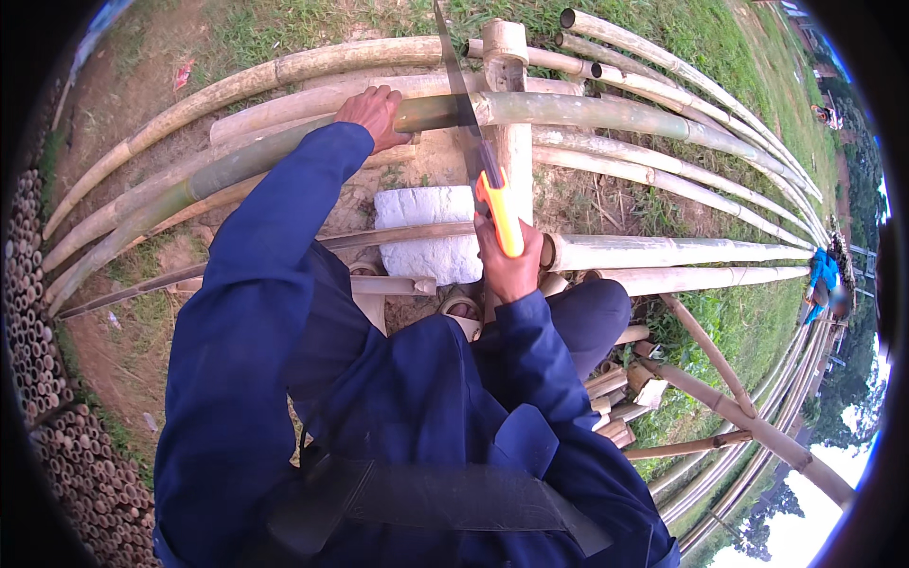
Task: The person uses a hand saw to cut bamboo poles into shorter sections. They position each pole on a makeshift support, saw through it, then move the cut piece aside and repeat the process with additional poles.
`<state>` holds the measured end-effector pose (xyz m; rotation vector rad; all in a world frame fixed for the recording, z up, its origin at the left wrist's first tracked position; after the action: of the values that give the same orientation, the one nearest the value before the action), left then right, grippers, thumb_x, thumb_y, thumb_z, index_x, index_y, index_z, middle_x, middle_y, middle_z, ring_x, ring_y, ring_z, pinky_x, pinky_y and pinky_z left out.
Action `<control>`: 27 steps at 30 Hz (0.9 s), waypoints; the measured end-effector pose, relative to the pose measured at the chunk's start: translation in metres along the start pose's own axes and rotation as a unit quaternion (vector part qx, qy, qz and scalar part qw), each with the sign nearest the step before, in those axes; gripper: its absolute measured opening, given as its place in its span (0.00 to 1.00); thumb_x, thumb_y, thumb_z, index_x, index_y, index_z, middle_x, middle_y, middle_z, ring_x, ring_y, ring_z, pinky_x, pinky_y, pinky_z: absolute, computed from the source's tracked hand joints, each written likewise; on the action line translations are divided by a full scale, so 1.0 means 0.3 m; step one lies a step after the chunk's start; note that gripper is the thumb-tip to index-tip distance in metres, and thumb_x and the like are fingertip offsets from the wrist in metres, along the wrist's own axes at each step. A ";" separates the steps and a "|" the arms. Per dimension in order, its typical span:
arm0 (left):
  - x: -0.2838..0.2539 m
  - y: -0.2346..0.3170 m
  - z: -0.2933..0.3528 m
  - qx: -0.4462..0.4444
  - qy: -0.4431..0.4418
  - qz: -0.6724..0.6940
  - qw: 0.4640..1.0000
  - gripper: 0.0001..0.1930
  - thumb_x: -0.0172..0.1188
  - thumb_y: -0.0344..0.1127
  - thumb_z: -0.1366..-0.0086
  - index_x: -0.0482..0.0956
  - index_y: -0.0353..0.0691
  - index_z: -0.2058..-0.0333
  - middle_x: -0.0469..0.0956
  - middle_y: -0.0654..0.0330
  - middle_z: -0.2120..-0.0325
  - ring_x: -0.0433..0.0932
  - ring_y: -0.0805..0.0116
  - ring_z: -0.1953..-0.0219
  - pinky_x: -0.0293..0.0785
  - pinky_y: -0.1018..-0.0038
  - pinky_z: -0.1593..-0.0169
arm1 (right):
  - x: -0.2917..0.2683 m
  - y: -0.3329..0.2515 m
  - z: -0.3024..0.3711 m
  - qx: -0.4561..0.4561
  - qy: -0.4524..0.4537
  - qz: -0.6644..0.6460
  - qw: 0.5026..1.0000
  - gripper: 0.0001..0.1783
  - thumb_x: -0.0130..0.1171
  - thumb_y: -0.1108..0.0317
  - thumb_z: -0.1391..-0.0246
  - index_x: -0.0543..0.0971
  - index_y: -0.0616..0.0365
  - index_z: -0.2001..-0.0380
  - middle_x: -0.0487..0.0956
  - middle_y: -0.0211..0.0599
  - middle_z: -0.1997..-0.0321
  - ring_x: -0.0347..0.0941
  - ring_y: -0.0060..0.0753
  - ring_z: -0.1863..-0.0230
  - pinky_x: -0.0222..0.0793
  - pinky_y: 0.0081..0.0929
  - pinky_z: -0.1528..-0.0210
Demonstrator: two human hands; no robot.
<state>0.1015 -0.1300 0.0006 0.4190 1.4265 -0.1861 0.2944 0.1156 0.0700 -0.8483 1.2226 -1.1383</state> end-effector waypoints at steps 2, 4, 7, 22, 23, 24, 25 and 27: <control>-0.014 -0.016 0.000 0.005 0.007 -0.002 1.000 0.35 0.69 0.60 0.43 0.77 0.34 0.49 0.77 0.50 0.51 0.77 0.51 0.45 0.79 0.58 0.44 | 0.040 -0.023 -0.057 -0.026 0.007 0.010 1.000 0.11 0.67 0.68 0.39 0.80 0.68 0.68 0.76 0.29 0.79 0.66 0.17 0.76 0.65 0.26 0.72; -0.007 -0.027 0.010 0.010 0.011 0.004 1.000 0.35 0.69 0.59 0.43 0.77 0.34 0.49 0.77 0.50 0.51 0.77 0.52 0.45 0.79 0.58 0.44 | 0.017 -0.003 0.036 -0.011 0.008 -0.030 0.999 0.10 0.67 0.69 0.39 0.81 0.68 0.66 0.78 0.31 0.77 0.68 0.18 0.75 0.67 0.26 0.71; -0.004 -0.015 -0.003 -0.004 -0.012 -0.007 1.000 0.35 0.69 0.59 0.43 0.77 0.34 0.49 0.77 0.50 0.50 0.77 0.52 0.45 0.80 0.58 0.45 | -0.103 0.033 0.390 0.015 0.009 0.040 0.999 0.13 0.65 0.75 0.39 0.82 0.69 0.53 0.84 0.35 0.69 0.82 0.23 0.62 0.77 0.25 0.56; -0.014 -0.001 -0.004 -0.020 0.001 0.006 1.000 0.35 0.71 0.57 0.47 0.77 0.37 0.49 0.77 0.52 0.50 0.77 0.52 0.44 0.77 0.55 0.43 | -0.130 0.012 0.542 -0.020 0.052 0.063 0.996 0.18 0.65 0.75 0.41 0.81 0.68 0.48 0.86 0.42 0.67 0.83 0.28 0.66 0.77 0.27 0.59; -0.017 0.009 -0.009 -0.026 -0.006 0.010 1.000 0.35 0.71 0.57 0.47 0.77 0.37 0.49 0.77 0.52 0.50 0.76 0.52 0.43 0.77 0.55 0.43 | -0.119 -0.010 0.505 -0.036 0.052 0.066 0.996 0.15 0.65 0.75 0.41 0.82 0.68 0.51 0.85 0.43 0.69 0.82 0.28 0.67 0.76 0.28 0.61; 0.002 0.013 0.007 -0.028 -0.018 0.012 0.999 0.35 0.71 0.57 0.47 0.77 0.37 0.49 0.77 0.52 0.50 0.76 0.52 0.43 0.77 0.55 0.43 | -0.106 -0.032 0.452 -0.046 0.048 0.068 0.995 0.13 0.65 0.74 0.40 0.83 0.68 0.54 0.84 0.43 0.70 0.82 0.27 0.69 0.76 0.28 0.63; -0.001 0.003 -0.004 -0.029 -0.022 0.008 0.999 0.35 0.71 0.57 0.46 0.77 0.37 0.48 0.77 0.52 0.50 0.76 0.52 0.43 0.77 0.55 0.43 | -0.075 0.014 0.333 -0.037 0.039 0.076 0.996 0.11 0.66 0.73 0.40 0.83 0.68 0.57 0.83 0.42 0.72 0.79 0.26 0.71 0.74 0.29 0.66; -0.001 0.002 0.001 -0.024 -0.023 0.005 0.999 0.35 0.71 0.57 0.46 0.76 0.37 0.48 0.77 0.52 0.50 0.76 0.52 0.43 0.78 0.55 0.44 | 0.006 0.043 0.062 -0.010 0.020 0.056 0.998 0.10 0.67 0.70 0.40 0.82 0.68 0.63 0.80 0.40 0.76 0.75 0.25 0.75 0.69 0.31 0.71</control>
<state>0.1020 -0.1296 0.0011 0.3797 1.3816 -0.1517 0.3150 0.1156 0.0606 -0.7655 1.2999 -1.0590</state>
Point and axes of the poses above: each hand's wrist, its own z-axis away from the middle knuckle, its own x-axis out of the palm, y = z × x, the point moved 3 cm from there along -z, towards the middle knuckle
